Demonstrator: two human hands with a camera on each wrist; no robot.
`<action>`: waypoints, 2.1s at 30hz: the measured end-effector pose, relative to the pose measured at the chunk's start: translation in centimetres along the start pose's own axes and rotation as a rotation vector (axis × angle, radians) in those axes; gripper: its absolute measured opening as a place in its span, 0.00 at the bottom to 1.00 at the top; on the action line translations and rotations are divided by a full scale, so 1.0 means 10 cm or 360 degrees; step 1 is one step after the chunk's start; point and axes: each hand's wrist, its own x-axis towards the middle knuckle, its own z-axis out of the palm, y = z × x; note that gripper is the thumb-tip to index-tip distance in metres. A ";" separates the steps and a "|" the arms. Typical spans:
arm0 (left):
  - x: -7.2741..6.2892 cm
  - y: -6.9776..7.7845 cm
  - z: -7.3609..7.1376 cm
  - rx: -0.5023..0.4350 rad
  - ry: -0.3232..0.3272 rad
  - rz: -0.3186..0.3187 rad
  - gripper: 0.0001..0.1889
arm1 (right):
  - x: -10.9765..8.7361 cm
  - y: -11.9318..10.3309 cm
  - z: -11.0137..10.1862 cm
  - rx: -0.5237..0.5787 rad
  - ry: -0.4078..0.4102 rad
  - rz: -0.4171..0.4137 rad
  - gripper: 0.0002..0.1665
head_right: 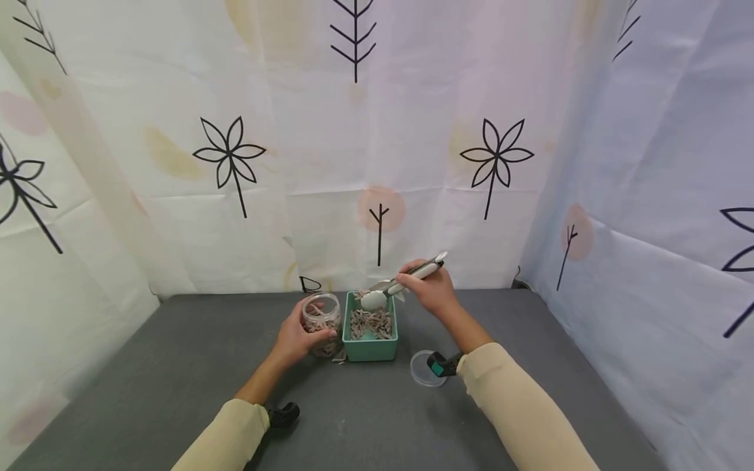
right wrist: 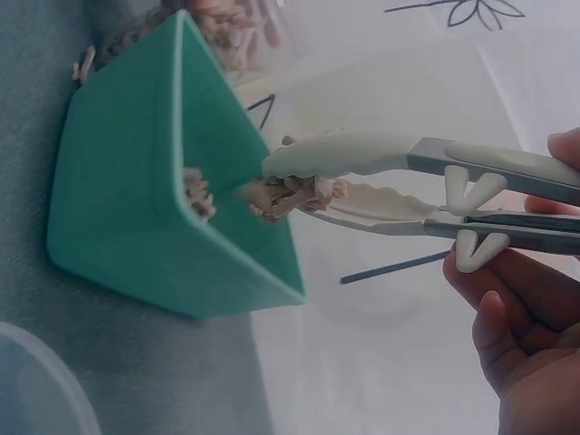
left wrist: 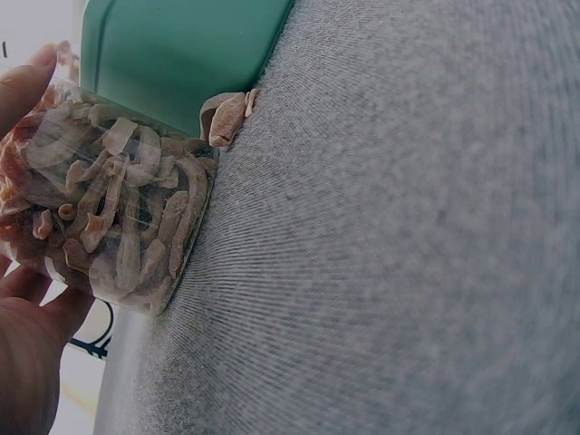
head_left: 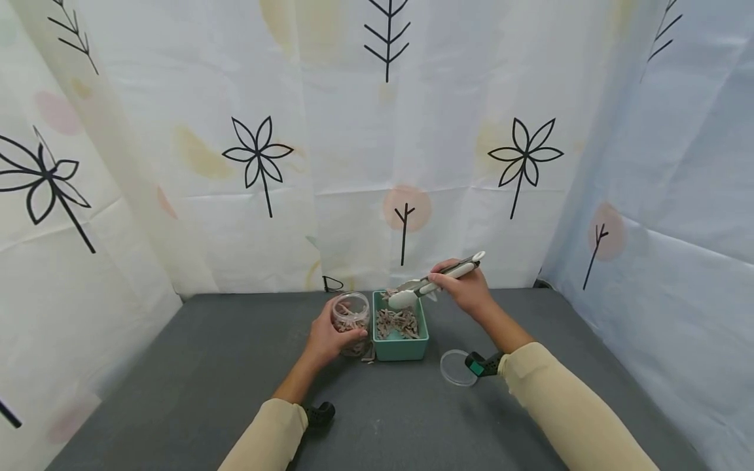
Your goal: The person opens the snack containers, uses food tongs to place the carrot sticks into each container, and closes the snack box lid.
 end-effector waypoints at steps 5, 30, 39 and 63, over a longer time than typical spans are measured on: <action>0.00 -0.01 0.00 -0.0010 -0.0004 0.0016 0.47 | 0.11 0.11 -0.03 0.0029 0.0048 -0.0011 0.11; -0.01 0.00 -0.01 -0.0017 -0.0021 -0.0009 0.46 | 0.21 -0.61 0.40 0.0201 -0.0078 -0.0194 0.07; 0.00 0.00 -0.01 -0.0025 -0.0025 -0.0057 0.50 | 0.20 -0.57 0.52 0.0151 -0.0166 -0.0144 0.07; 0.00 0.02 -0.02 -0.0023 -0.0025 -0.0077 0.51 | 0.32 -0.10 0.66 0.0131 -0.0219 -0.0040 0.09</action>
